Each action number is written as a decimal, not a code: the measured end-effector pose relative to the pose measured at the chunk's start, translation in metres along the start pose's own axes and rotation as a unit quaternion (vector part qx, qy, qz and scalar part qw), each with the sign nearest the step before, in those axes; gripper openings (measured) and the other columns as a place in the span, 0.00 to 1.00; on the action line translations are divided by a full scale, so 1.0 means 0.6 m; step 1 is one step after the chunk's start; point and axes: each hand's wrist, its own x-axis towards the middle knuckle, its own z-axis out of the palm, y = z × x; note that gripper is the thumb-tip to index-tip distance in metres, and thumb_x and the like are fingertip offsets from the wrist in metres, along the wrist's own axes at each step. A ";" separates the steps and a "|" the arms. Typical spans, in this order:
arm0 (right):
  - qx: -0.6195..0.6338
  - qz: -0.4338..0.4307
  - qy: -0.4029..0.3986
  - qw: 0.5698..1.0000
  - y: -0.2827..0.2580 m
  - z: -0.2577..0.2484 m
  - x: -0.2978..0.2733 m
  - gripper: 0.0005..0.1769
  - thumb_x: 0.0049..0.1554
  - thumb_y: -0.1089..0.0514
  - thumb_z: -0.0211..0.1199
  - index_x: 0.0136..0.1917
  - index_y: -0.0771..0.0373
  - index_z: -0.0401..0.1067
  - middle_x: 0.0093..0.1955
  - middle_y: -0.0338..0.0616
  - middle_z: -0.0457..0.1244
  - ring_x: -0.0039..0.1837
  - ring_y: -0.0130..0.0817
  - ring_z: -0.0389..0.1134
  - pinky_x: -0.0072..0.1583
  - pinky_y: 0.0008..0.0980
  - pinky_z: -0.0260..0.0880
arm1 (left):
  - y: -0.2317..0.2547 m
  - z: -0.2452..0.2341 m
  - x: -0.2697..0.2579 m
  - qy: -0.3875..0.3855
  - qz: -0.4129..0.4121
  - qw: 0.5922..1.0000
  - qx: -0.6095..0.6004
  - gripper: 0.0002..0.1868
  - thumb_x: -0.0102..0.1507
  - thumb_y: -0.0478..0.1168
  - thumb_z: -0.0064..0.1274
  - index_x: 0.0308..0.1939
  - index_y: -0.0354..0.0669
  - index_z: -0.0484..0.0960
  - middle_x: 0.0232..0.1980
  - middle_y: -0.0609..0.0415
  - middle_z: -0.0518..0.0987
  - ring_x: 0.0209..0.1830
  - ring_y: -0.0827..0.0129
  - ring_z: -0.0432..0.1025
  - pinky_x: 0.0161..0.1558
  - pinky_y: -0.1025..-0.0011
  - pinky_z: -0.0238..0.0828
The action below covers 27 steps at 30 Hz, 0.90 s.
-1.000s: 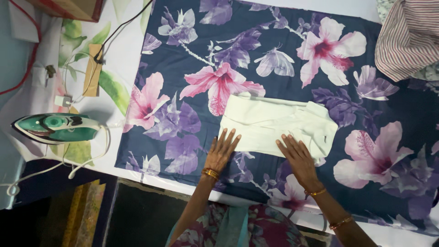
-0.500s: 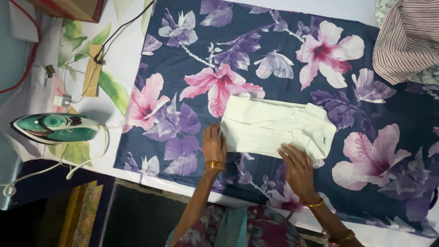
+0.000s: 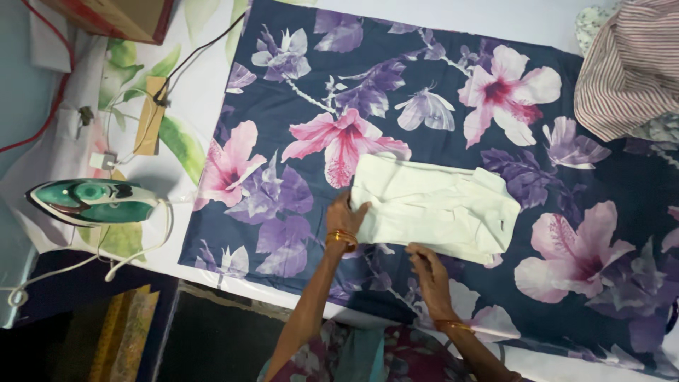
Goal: The person irons a white garment on a floral-patterned tablecloth using a green electric iron. They smooth the fabric, fold it into a compact rectangle, and press the folds to set them.
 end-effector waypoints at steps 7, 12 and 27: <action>0.095 -0.063 -0.020 0.993 -0.063 -0.005 0.029 0.24 0.64 0.46 0.52 0.68 0.60 0.67 0.66 0.35 0.64 0.65 0.23 0.65 0.64 0.24 0.64 | 0.143 0.008 -0.103 0.036 0.090 0.992 -0.076 0.15 0.57 0.37 0.63 0.46 0.37 0.82 0.39 0.43 0.81 0.34 0.47 0.78 0.36 0.56 0.74; 0.178 0.119 0.059 0.975 -0.067 -0.014 0.076 0.25 0.59 0.46 0.65 0.63 0.62 0.68 0.57 0.39 0.65 0.57 0.26 0.65 0.55 0.28 0.65 | 0.197 0.010 -0.184 -0.040 0.258 0.960 -0.103 0.28 0.50 0.31 0.57 0.56 0.32 0.81 0.42 0.43 0.76 0.39 0.48 0.75 0.40 0.60 0.74; -0.268 -0.042 -0.023 0.962 -0.369 -0.231 0.081 0.21 0.63 0.49 0.62 0.62 0.65 0.78 0.40 0.42 0.64 0.39 0.25 0.58 0.41 0.30 0.60 | 0.134 -0.024 -0.078 -0.120 0.107 0.973 -0.166 0.26 0.57 0.34 0.63 0.61 0.44 0.78 0.49 0.51 0.81 0.35 0.66 0.78 0.37 0.69 0.77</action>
